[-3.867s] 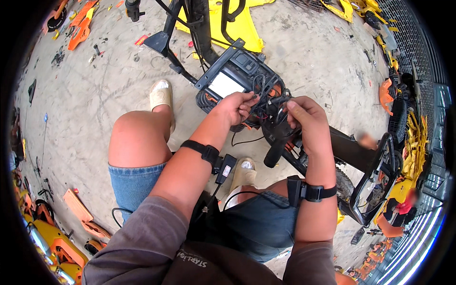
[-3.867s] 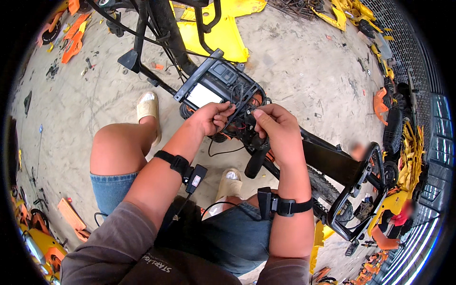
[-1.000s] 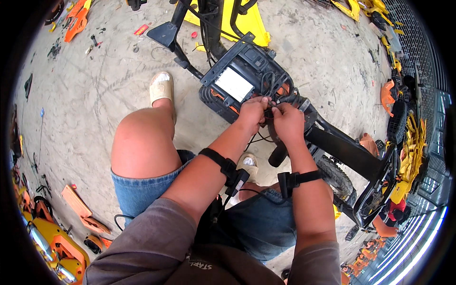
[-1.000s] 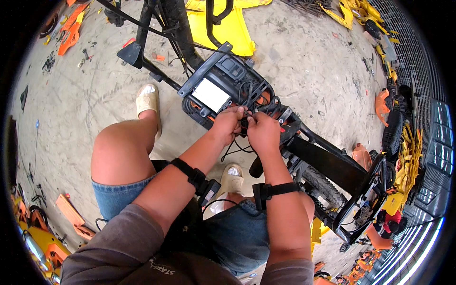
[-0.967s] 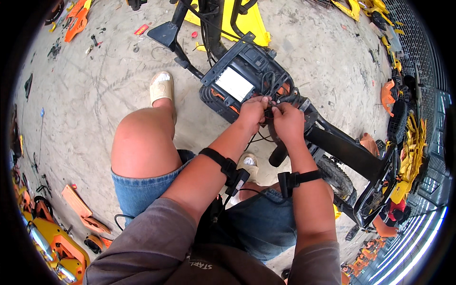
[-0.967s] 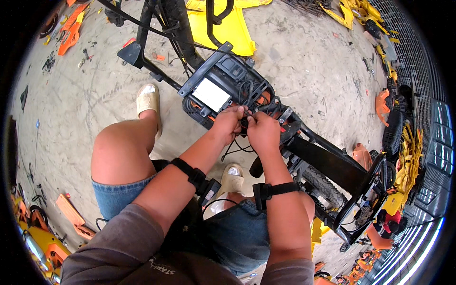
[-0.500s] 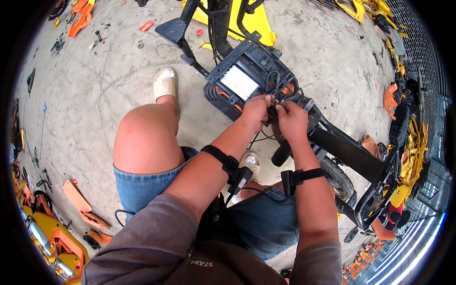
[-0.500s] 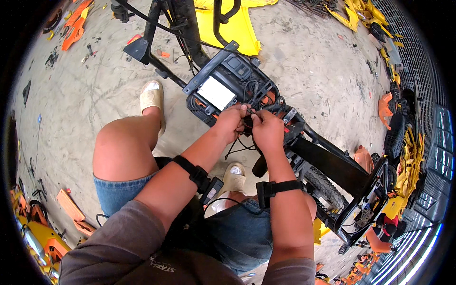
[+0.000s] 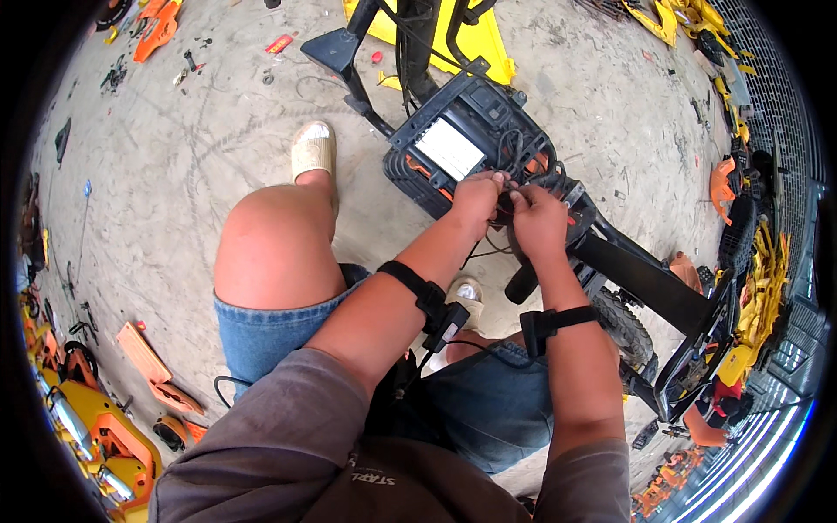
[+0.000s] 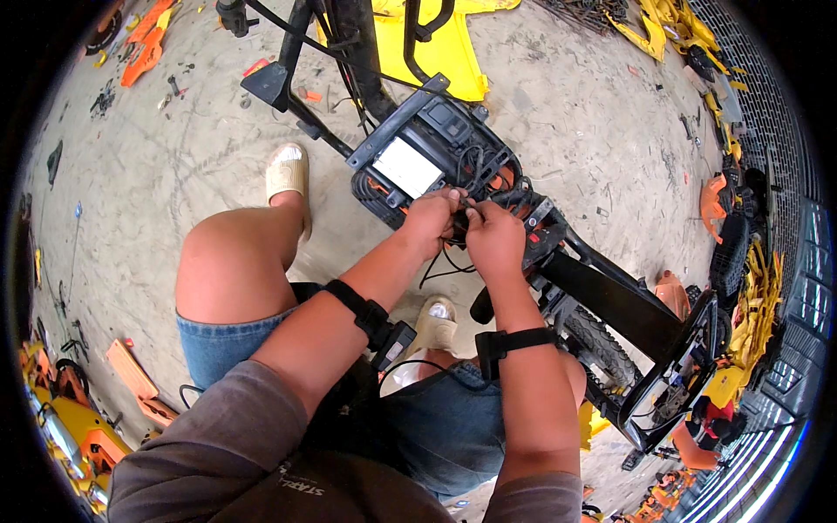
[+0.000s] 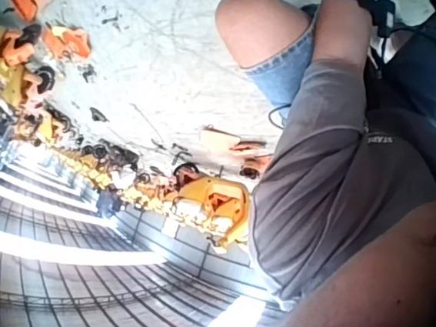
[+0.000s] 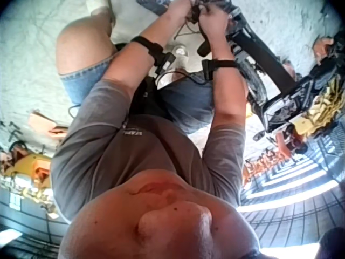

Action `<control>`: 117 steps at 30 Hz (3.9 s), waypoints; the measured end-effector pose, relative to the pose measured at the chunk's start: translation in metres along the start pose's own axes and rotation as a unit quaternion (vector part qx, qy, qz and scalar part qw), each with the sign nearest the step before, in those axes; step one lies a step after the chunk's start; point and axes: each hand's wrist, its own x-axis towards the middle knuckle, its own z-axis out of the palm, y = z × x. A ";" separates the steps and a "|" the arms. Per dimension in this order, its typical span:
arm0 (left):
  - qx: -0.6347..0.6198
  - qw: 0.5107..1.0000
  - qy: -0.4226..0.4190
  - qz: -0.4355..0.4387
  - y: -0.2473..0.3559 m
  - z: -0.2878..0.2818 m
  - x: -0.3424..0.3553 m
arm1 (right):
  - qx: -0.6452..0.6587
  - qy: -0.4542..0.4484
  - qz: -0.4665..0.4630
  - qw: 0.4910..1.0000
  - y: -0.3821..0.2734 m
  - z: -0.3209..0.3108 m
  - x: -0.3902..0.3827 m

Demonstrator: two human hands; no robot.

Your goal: The person sits on the floor of a workshop and repairs the electrical wiring of a yellow electric scooter. They use a screwdriver to open the control box, strip wire ends with pliers, and connect the wires to the internal components.

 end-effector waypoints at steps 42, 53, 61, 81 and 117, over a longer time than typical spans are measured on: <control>0.312 0.915 -0.031 0.255 0.143 0.018 -0.170 | 0.631 -0.241 0.235 0.699 -0.053 -0.110 0.000; 0.499 0.781 0.057 0.372 0.087 -0.057 -0.193 | 0.589 -0.207 0.174 0.762 -0.072 -0.111 -0.044; 0.699 0.635 -0.105 0.311 0.067 -0.026 -0.158 | 0.552 -0.071 0.175 0.812 -0.035 -0.111 -0.033; 0.621 0.584 -0.047 0.520 0.079 -0.024 -0.176 | 0.240 -0.108 0.085 0.961 -0.008 -0.108 -0.062; -0.004 0.872 -0.392 0.294 0.115 -0.059 -0.238 | 0.402 -0.263 -0.141 0.866 -0.154 -0.015 -0.103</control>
